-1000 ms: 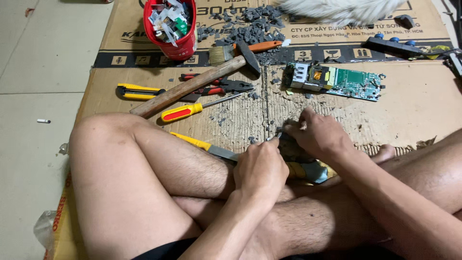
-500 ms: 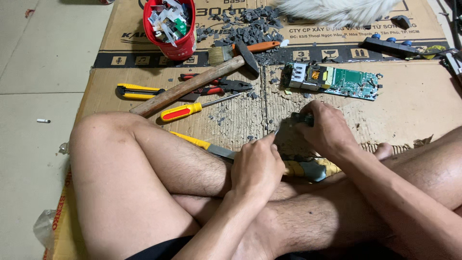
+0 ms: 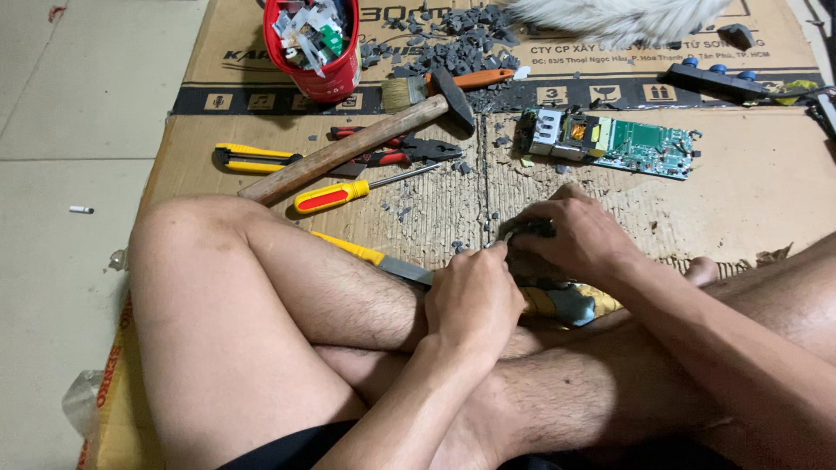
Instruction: The person sits on a cardboard sheet on the floor and uses a small metal tool to scrape and pry at a dark, crumpled object held in their hands. Various tools and electronic components are scattered around the workspace.
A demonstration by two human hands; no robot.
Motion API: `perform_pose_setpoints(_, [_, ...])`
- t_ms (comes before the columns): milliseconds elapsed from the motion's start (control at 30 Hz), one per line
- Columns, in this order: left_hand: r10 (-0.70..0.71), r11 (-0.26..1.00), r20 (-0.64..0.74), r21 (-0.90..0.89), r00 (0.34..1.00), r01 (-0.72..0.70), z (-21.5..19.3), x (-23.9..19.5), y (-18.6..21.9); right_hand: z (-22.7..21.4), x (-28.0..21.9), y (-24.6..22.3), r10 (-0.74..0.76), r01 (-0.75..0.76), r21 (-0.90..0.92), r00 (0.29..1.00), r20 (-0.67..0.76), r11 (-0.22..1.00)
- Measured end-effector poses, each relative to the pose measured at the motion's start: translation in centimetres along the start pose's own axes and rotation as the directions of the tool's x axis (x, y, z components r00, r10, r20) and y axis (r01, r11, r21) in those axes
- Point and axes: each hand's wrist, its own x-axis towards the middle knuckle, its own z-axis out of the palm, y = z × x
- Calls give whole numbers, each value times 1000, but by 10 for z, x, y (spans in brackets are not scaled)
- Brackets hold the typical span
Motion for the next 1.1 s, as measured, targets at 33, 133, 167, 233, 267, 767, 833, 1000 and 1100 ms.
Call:
perform_pose_setpoints(33, [23, 1000, -12, -18, 1000, -24, 0, -1, 0, 6, 3, 8, -65, 66, -68, 998, 11, 996])
perform_pose_setpoints(133, [39, 998, -16, -43, 999, -40, -4, -1, 2, 9, 6, 18, -116, 115, -99, 993, -7, 989])
perform_pose_setpoints(167, [32, 998, -8, -46, 999, -33, -5, 0, 3, 8, 6, 20, -102, 99, -59, 994, -42, 993])
perform_pose_setpoints(233, [41, 997, -16, -69, 999, -42, -14, -5, 8, 9, 5, 24, -102, 102, 7, 993, -64, 995])
perform_pose_setpoints(267, [43, 994, -29, -94, 999, -46, -19, -9, 9, 10, 6, 24, -109, 115, 71, 991, -83, 991])
perform_pose_setpoints(767, [70, 996, 38, 50, 997, -72, 8, 6, -6, 16, 10, 29, -146, 156, 69, 980, -136, 985])
perform_pose_setpoints(833, [-39, 998, 61, -50, 997, 42, 3, 11, -4, 12, 7, 23, -146, 158, 72, 979, -145, 985])
perform_pose_setpoints(1000, [-131, 987, 42, -93, 990, 134, -4, 3, 7, 18, 9, 26, -184, 194, 40, 966, -184, 980])
perform_pose_setpoints(1100, [42, 986, 75, 160, 996, -54, -13, -23, 26, 20, 5, 22, -150, 149, -22, 972, -178, 989])
